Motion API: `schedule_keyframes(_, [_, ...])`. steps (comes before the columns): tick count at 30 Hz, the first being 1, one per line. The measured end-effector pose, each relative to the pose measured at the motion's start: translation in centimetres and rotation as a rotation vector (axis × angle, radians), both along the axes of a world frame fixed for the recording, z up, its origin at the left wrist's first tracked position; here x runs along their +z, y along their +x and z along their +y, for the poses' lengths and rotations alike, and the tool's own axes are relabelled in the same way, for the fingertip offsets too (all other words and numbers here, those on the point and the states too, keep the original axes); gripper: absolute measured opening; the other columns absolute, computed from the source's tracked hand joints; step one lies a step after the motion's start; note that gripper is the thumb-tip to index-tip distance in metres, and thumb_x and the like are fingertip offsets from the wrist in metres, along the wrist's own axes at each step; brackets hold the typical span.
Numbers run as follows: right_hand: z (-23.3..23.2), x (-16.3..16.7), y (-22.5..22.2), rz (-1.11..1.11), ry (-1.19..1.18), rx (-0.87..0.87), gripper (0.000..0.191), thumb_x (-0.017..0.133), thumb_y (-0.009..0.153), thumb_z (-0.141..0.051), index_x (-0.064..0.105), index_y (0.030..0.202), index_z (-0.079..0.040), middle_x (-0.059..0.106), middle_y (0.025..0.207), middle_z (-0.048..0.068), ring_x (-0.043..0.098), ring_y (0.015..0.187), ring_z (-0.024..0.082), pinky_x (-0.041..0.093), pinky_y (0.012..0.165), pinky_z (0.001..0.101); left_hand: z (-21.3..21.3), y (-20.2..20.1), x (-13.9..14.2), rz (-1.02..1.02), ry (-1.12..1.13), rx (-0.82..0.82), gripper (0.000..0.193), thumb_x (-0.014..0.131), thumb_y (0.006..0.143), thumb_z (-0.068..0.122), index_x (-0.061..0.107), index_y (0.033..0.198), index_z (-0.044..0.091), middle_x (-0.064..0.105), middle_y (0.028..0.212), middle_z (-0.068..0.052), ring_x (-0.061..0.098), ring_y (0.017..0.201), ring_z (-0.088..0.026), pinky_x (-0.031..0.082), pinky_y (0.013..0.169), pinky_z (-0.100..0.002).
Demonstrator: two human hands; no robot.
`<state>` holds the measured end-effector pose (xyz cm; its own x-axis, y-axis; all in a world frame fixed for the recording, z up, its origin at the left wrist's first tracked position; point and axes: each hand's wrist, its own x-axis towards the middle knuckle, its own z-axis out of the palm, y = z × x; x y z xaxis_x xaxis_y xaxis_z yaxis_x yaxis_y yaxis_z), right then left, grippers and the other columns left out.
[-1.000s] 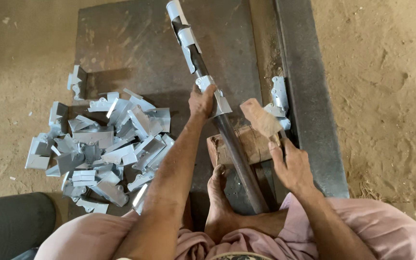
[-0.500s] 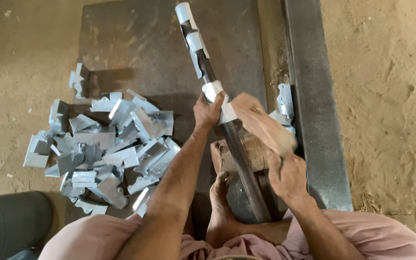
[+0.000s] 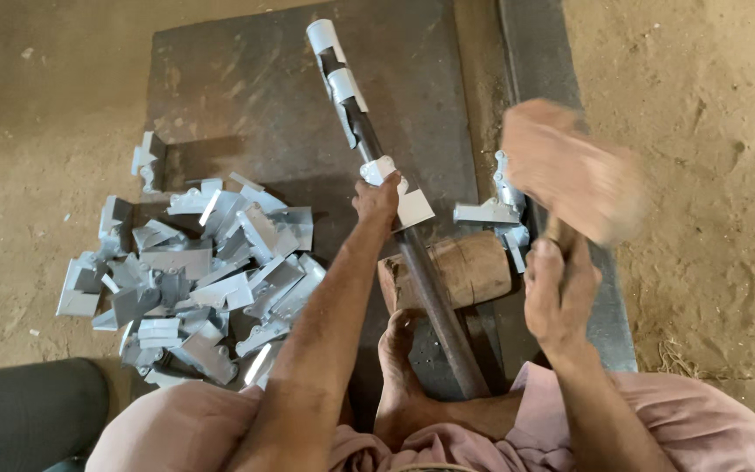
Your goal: The person sits on the ground and fits gray metal bracket fittings onto a long metal pipe, hammering each one into place with a wooden mallet. They pick fittings one at a time from a pile, slide them onto the pipe, and strike them to seat them, working along the pipe's length.
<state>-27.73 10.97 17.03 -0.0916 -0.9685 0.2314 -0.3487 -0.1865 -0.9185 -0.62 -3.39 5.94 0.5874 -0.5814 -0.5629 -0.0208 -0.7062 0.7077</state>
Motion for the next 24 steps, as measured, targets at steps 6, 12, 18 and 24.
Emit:
schedule_keyframes(6, [-0.7, -5.9, 2.9, 0.405, 0.068, 0.18, 0.033, 0.054, 0.106, -0.033, 0.053, 0.117, -0.002, 0.062, 0.071, 0.017, 0.06, 0.058, 0.029, 0.046, 0.048, 0.0347, 0.0, -2.9, 3.3, -0.223, 0.09, 0.081, 0.094, 0.067, 0.075, 0.075, 0.052, 0.141, 0.01, 0.066, 0.132, -0.019, 0.062, 0.124, -0.041, 0.048, 0.104, -0.053])
schedule_keyframes(12, [-2.2, -5.7, 0.5, -0.269, 0.269, -0.149, 0.031, 0.044, 0.112, -0.033, 0.053, 0.111, -0.003, 0.055, 0.071, 0.01, 0.053, 0.056, 0.018, 0.045, 0.049, 0.0364, 0.0, -2.0, 4.1, -0.174, 0.016, 0.081, 0.085, 0.067, 0.073, 0.075, 0.069, 0.128, 0.01, 0.072, 0.124, -0.018, 0.066, 0.119, -0.038, 0.048, 0.104, -0.049])
schedule_keyframes(18, [-3.5, -7.5, 1.6, 0.201, 0.513, 0.108, 0.052, 0.039, 0.11, -0.049, 0.062, 0.088, -0.008, 0.063, 0.069, 0.008, 0.062, 0.061, 0.018, 0.049, 0.051, 0.0353, 0.1, -1.5, 2.9, -0.067, -0.007, 0.107, 0.085, 0.067, 0.076, 0.074, 0.068, 0.132, 0.01, 0.07, 0.124, -0.018, 0.065, 0.118, -0.035, 0.048, 0.101, -0.048])
schedule_keyframes(24, [-4.8, -8.4, 0.8, -0.522, 0.488, -0.122, 0.057, 0.04, 0.107, -0.059, 0.052, 0.082, -0.009, 0.05, 0.058, 0.004, 0.053, 0.046, 0.017, 0.043, 0.039, 0.0348, 0.0, -0.5, 0.4, 0.075, -0.131, 0.09, 0.086, 0.065, 0.076, 0.074, 0.073, 0.125, 0.004, 0.074, 0.111, -0.014, 0.072, 0.104, -0.028, 0.054, 0.092, -0.043])
